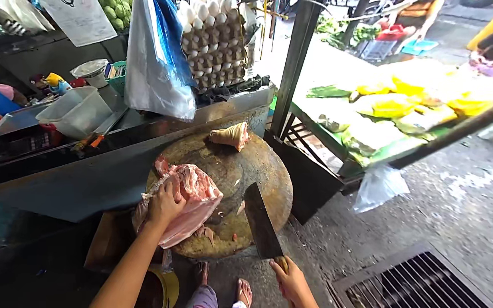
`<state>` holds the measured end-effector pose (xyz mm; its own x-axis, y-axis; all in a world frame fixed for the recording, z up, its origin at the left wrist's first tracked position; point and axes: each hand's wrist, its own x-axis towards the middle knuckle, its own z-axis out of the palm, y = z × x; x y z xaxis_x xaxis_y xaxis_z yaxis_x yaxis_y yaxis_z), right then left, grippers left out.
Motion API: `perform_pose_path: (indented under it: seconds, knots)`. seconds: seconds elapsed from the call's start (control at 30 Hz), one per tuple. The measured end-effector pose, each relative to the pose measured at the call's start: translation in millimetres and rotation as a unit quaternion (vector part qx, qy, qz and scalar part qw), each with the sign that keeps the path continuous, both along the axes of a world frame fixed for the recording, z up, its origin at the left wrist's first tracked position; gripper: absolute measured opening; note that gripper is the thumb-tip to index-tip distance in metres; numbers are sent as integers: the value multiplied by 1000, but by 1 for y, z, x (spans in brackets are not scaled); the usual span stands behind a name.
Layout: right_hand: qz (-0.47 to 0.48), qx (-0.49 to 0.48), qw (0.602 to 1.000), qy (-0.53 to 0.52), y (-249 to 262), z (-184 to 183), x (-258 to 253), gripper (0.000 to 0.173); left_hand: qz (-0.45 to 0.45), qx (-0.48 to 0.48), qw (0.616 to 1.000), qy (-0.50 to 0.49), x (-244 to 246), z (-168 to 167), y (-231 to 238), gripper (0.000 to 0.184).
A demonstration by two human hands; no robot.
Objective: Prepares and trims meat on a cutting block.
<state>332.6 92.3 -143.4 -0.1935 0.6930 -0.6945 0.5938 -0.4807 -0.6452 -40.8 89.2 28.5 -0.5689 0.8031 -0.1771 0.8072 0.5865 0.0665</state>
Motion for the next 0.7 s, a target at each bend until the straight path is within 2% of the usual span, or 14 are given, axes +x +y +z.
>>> perform_pose_path:
  seconds: [0.23,0.33,0.47,0.53,0.57,0.7]
  knots:
    - [26,47,998,-42,-9,4,-6,43,-18,-11,1000,-1,-2,10,6,55]
    - [63,96,990,-76,-14,13,-10,47,-4,4,1000,-4,0,8,5,55]
    - [102,152,976,-114,-27,18,-14,43,40,94,994,31,14,-4,2,42]
    - [115,170,971,-123,-32,18,-14,41,96,80,992,30,21,3,12,41]
    - [122,177,969,-125,-32,18,-15,40,126,51,991,9,19,12,21,47]
    - [133,189,964,-128,-34,21,-14,40,172,-24,981,-90,-15,32,49,95]
